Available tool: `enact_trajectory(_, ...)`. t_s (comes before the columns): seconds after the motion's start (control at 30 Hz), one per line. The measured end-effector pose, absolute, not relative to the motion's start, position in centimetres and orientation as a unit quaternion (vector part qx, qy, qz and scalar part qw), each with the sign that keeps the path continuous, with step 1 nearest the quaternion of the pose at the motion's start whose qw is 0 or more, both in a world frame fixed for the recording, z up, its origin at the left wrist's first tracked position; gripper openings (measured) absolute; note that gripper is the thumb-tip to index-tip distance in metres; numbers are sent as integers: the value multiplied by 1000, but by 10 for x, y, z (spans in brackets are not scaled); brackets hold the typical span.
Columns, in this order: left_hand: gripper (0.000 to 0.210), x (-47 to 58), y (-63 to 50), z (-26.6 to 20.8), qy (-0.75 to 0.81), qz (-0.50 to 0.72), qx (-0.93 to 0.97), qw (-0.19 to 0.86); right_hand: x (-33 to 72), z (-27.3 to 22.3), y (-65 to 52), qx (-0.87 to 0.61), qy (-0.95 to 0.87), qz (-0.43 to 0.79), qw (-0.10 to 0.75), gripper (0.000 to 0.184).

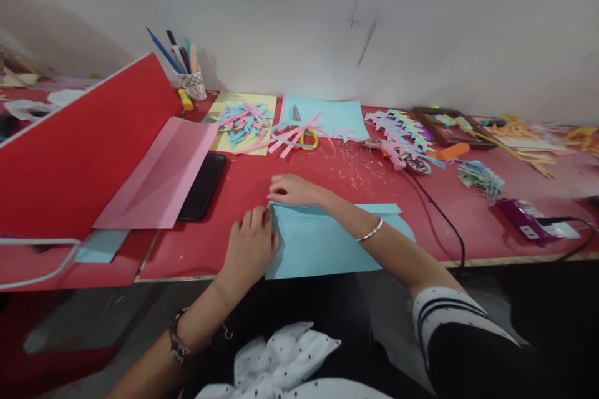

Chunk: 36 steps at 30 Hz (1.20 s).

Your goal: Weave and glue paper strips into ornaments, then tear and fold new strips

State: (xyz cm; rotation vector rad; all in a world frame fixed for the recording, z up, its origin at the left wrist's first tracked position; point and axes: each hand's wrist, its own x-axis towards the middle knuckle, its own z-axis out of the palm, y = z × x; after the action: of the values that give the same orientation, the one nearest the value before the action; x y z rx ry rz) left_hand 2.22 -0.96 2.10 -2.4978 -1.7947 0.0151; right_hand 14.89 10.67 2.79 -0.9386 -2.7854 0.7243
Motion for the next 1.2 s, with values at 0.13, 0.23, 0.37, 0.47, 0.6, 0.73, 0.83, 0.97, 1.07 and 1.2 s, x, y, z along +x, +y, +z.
enact_trajectory(0.13, 48, 25, -9, 19, -595, -4, -803, 32, 153, 22, 106, -310, -922, 218, 76, 32)
enact_trajectory(0.23, 48, 24, -9, 18, -595, -12, -803, 35, 154, 18, 108, -297, -927, 210, 84, 30)
enact_trajectory(0.37, 47, 22, -9, 16, -593, -24, -804, 39, 156, 12, 112, -274, -938, 189, 93, 27)
enact_trajectory(0.47, 46, 22, -9, 15, -592, -30, -805, 39, 157, 7, 111, -269, -946, 152, 96, 25)
enact_trajectory(0.6, 45, 22, -8, 15, -591, -35, -805, 37, 159, 5, 109, -262, -952, 120, 99, 26)
enact_trajectory(0.73, 45, 22, -9, 16, -592, -31, -805, 34, 159, 5, 109, -264, -953, 120, 86, 26)
enact_trajectory(0.83, 45, 22, -9, 17, -592, -23, -805, 33, 159, 5, 110, -265, -952, 130, 84, 25)
enact_trajectory(0.97, 45, 22, -10, 19, -591, -15, -806, 36, 160, 5, 110, -273, -947, 146, 92, 24)
enact_trajectory(1.07, 45, 22, -11, 19, -586, -20, -809, 37, 162, 3, 112, -287, -939, 157, 106, 23)
enact_trajectory(1.2, 45, 21, -11, 19, -589, -19, -807, 38, 165, 4, 114, -303, -927, 182, 129, 25)
